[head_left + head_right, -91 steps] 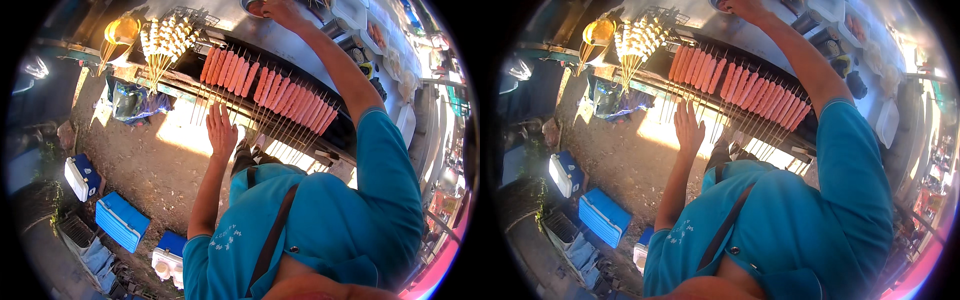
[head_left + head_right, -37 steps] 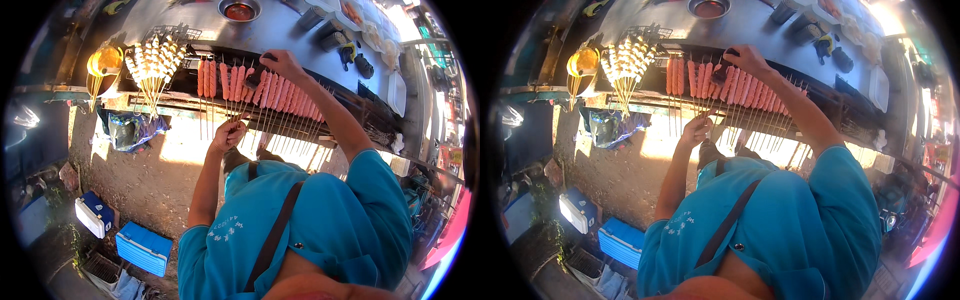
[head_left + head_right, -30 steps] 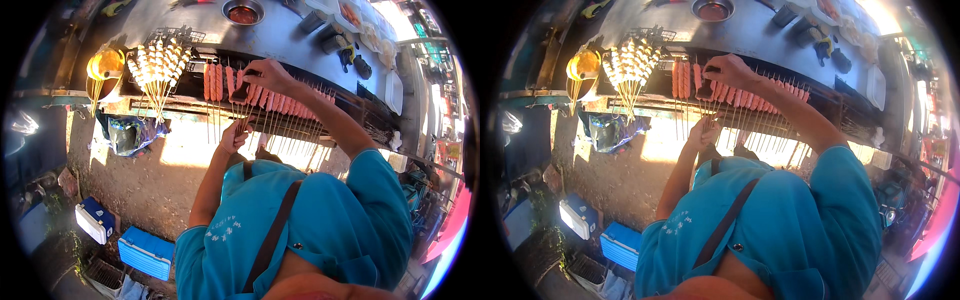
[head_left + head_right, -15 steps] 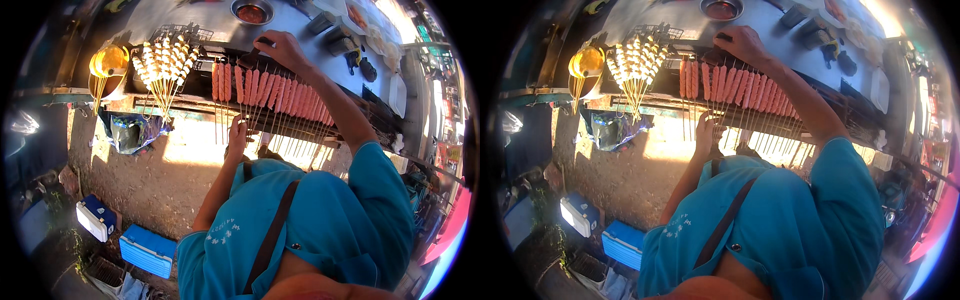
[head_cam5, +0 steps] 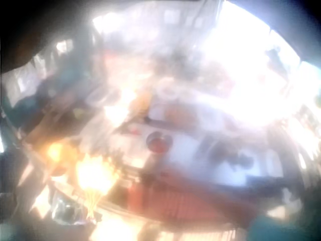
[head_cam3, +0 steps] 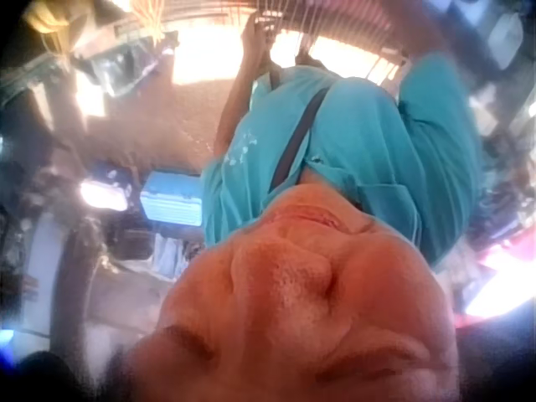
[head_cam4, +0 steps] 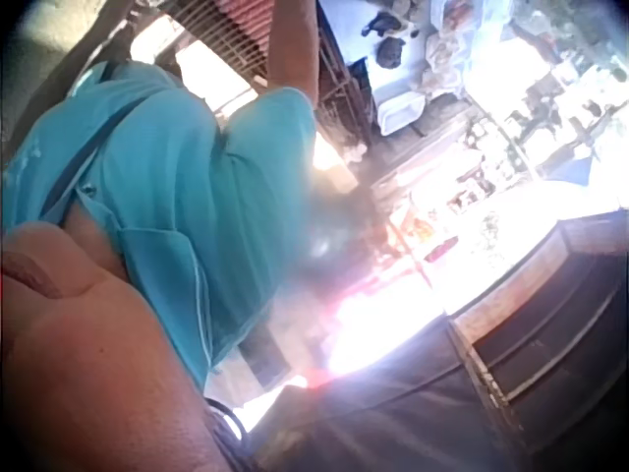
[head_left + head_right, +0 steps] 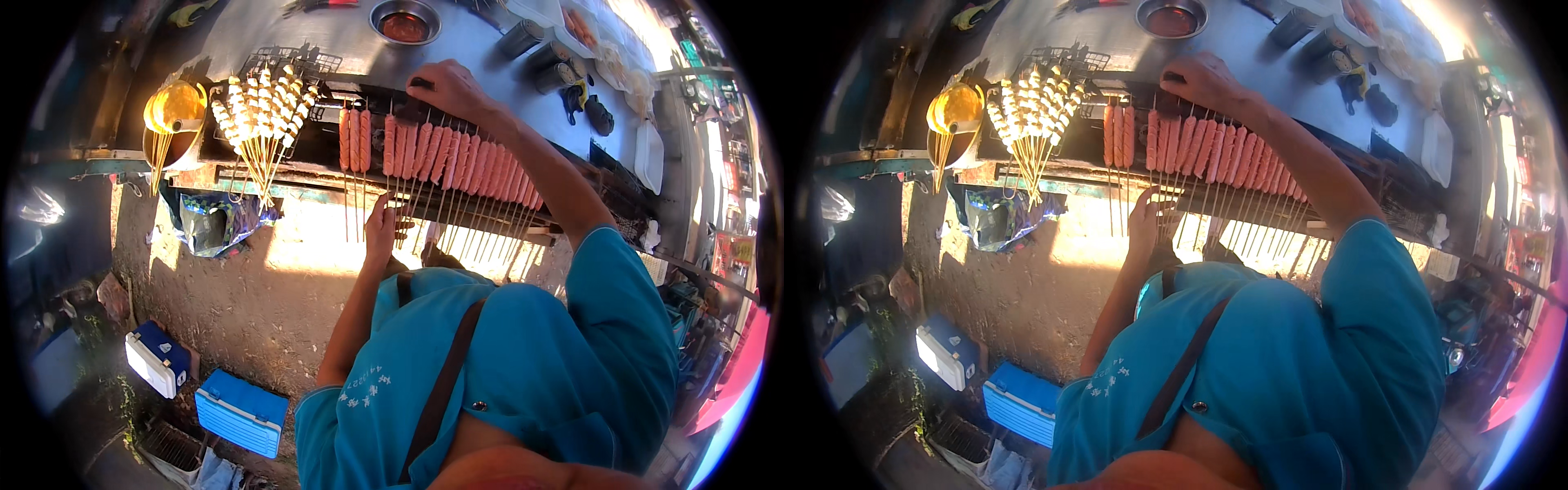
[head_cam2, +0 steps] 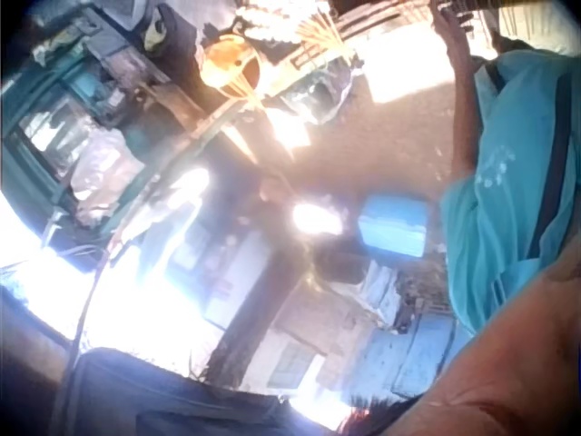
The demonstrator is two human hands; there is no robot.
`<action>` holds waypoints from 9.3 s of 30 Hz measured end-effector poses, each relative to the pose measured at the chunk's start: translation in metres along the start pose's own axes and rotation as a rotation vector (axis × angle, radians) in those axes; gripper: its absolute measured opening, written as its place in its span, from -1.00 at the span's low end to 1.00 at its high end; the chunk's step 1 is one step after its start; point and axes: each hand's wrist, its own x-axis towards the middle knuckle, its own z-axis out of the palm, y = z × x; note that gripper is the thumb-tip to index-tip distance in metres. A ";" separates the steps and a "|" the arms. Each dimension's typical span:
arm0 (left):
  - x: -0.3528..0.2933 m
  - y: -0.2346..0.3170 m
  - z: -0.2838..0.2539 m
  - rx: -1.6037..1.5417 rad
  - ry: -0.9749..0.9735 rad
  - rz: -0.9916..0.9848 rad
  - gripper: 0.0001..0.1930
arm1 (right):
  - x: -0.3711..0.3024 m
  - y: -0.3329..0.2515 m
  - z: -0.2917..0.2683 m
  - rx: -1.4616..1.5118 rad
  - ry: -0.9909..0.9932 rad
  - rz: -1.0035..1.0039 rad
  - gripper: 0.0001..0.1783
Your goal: The person retrieves skewers of fish balls and sausages from a cooler and places them on a charcoal grill. They arrange the skewers on the grill grate and use a brush to apply sauce to the cooking sausages.
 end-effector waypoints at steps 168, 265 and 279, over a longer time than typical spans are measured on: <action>-0.030 -0.079 0.179 0.216 -0.355 -0.414 -0.80 | -0.380 -0.001 0.074 0.942 0.624 1.035 -0.79; -0.044 -0.054 0.167 1.384 0.129 0.411 -0.51 | -0.381 -0.002 0.050 1.621 0.043 0.984 -0.72; -0.021 -0.068 0.148 -0.529 -0.495 -0.263 -0.62 | -0.382 0.002 0.050 1.545 -0.010 0.972 -0.77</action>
